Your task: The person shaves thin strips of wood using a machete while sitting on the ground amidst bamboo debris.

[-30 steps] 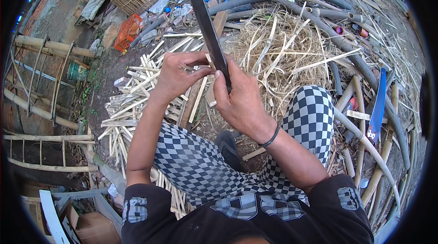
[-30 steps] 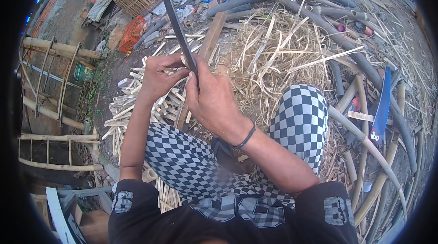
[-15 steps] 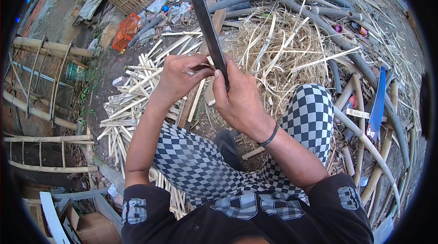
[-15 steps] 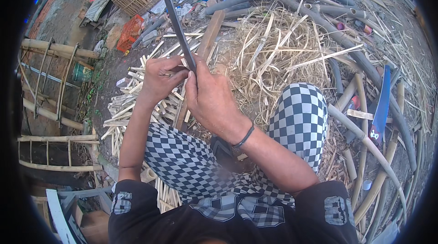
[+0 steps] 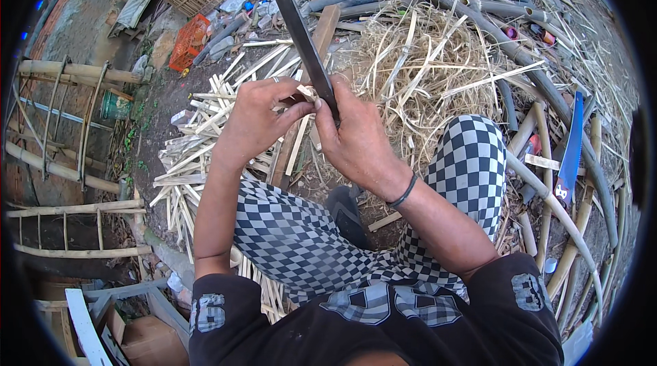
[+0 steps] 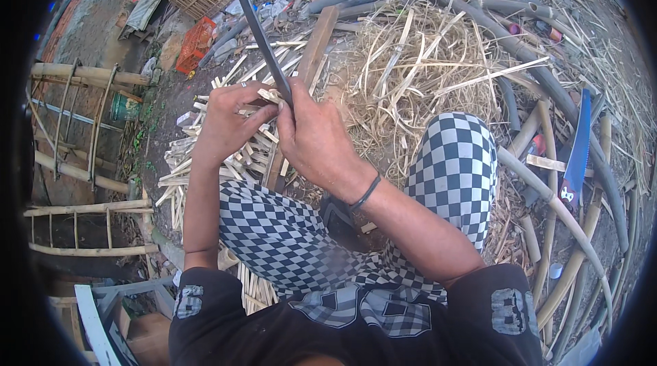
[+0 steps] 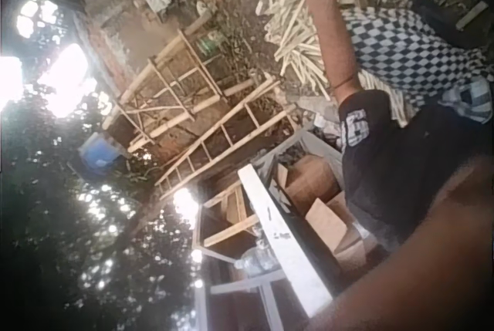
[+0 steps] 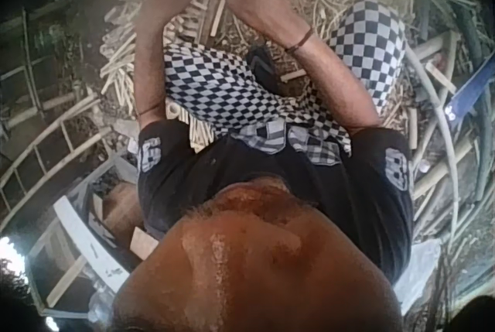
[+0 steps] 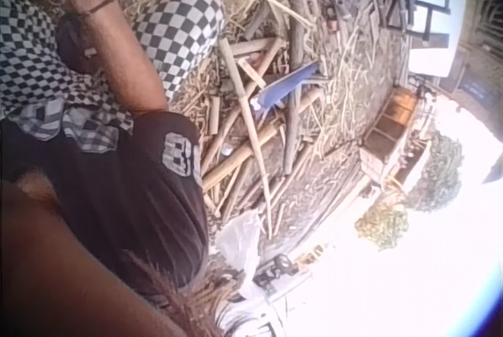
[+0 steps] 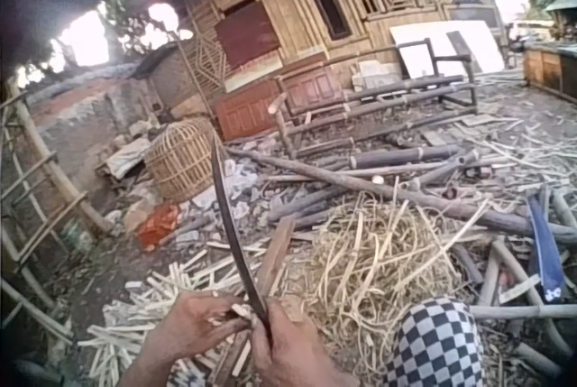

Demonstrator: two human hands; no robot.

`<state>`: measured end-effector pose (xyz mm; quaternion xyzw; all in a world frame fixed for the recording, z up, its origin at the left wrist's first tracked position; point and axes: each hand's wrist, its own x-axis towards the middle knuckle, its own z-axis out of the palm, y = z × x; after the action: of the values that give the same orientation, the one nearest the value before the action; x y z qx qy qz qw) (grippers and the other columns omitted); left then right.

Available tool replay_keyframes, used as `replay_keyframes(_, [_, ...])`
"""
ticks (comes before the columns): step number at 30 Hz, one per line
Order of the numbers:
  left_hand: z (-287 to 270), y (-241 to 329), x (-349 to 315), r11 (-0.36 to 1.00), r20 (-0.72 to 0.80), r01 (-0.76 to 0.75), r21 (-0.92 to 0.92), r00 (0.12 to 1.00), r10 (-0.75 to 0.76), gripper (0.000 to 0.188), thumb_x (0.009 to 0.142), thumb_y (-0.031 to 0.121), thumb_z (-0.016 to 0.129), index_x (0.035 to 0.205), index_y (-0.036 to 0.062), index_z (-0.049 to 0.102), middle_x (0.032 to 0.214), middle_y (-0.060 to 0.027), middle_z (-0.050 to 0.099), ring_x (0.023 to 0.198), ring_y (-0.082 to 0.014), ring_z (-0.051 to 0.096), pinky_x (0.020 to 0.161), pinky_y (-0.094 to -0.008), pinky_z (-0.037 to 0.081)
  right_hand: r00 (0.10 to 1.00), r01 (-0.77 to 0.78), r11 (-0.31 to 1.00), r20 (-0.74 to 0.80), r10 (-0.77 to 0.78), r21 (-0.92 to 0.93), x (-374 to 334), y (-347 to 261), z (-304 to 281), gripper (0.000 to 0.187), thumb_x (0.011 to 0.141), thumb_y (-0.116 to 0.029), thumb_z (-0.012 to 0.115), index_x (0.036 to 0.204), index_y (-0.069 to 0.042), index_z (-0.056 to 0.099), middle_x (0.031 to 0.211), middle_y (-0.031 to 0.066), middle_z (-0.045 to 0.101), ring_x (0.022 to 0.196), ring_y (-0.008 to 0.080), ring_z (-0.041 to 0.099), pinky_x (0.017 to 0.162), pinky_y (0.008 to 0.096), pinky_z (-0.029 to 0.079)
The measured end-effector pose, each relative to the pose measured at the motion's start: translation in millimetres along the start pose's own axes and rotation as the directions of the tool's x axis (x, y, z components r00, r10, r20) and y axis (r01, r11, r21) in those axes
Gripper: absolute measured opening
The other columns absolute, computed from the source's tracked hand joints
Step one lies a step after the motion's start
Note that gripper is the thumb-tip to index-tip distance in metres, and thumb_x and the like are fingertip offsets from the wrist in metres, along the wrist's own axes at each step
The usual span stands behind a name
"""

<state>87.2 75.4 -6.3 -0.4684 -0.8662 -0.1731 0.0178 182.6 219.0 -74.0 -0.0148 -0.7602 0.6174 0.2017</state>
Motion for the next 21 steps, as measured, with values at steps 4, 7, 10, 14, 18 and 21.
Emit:
replay_keyframes(4, [6, -9, 0, 0.989, -0.113, -0.02, -0.147, 0.994, 0.003, 0.025, 0.078, 0.012, 0.08, 0.099, 0.0019, 0.072, 0.085, -0.0114, 0.073, 0.076, -0.0224, 0.073, 0.068, -0.0336, 0.057, 1.0, -0.015, 0.996, -0.012, 0.016, 0.083, 4, -2, -5, 0.029, 0.095, -0.013, 0.055, 0.118, 0.004, 0.054, 0.076, 0.0245, 0.066, 0.073, 0.043, 0.067, 0.066, 0.0484, 0.052])
replay_keyframes(7, [6, -17, 3, 0.957, -0.121, 0.068, -0.283, 0.987, -0.106, 0.022, 0.081, 0.004, 0.077, 0.102, 0.0001, 0.071, 0.089, -0.0068, 0.075, 0.084, -0.013, 0.072, 0.075, -0.0272, 0.056, 0.995, -0.047, 0.993, -0.084, 0.057, 0.111, 7, 0, -10, 0.027, 0.095, -0.014, 0.056, 0.115, 0.005, 0.056, 0.083, 0.0256, 0.067, 0.078, 0.0418, 0.068, 0.069, 0.0472, 0.052])
replay_keyframes(10, [1, -26, 4, 0.955, -0.102, 0.099, -0.279, 0.986, -0.132, 0.021, 0.082, 0.004, 0.076, 0.102, -0.0015, 0.071, 0.091, -0.0056, 0.074, 0.088, -0.0129, 0.071, 0.078, -0.0268, 0.056, 0.992, -0.039, 0.993, -0.118, 0.052, 0.116, 12, 13, -16, 0.025, 0.095, -0.015, 0.057, 0.111, 0.004, 0.058, 0.087, 0.0234, 0.068, 0.08, 0.0357, 0.07, 0.072, 0.0432, 0.053])
replay_keyframes(14, [0, -32, 4, 0.946, -0.095, 0.132, -0.297, 0.981, -0.166, 0.019, 0.082, 0.007, 0.076, 0.101, 0.0023, 0.073, 0.086, -0.0057, 0.075, 0.08, -0.0117, 0.072, 0.073, -0.0265, 0.057, 0.977, -0.152, 0.978, -0.126, 0.17, 0.142, 12, 16, -30, 0.025, 0.096, -0.017, 0.058, 0.11, 0.003, 0.06, 0.081, 0.0149, 0.067, 0.071, 0.0226, 0.067, 0.067, 0.0373, 0.053])
replay_keyframes(18, [3, -35, 7, 0.942, -0.116, 0.158, -0.297, 0.973, -0.2, 0.015, 0.084, 0.011, 0.075, 0.097, 0.0038, 0.072, 0.083, -0.0052, 0.075, 0.069, -0.0114, 0.073, 0.067, -0.0268, 0.057, 0.965, -0.205, 0.956, -0.121, 0.234, 0.209, 11, 17, -37, 0.026, 0.096, -0.018, 0.059, 0.11, 0.003, 0.06, 0.072, 0.007, 0.062, 0.062, 0.0129, 0.061, 0.059, 0.0315, 0.049])
replay_keyframes(21, [7, -40, 7, 0.92, -0.147, 0.148, -0.363, 0.966, -0.213, 0.011, 0.086, 0.01, 0.072, 0.092, 0.0024, 0.067, 0.083, -0.0055, 0.075, 0.068, -0.0131, 0.073, 0.062, -0.0253, 0.057, 0.96, -0.226, 0.945, -0.108, 0.257, 0.235, 9, 20, -37, 0.026, 0.095, -0.017, 0.059, 0.112, 0.003, 0.061, 0.069, 0.0058, 0.061, 0.06, 0.0118, 0.059, 0.057, 0.0311, 0.049])
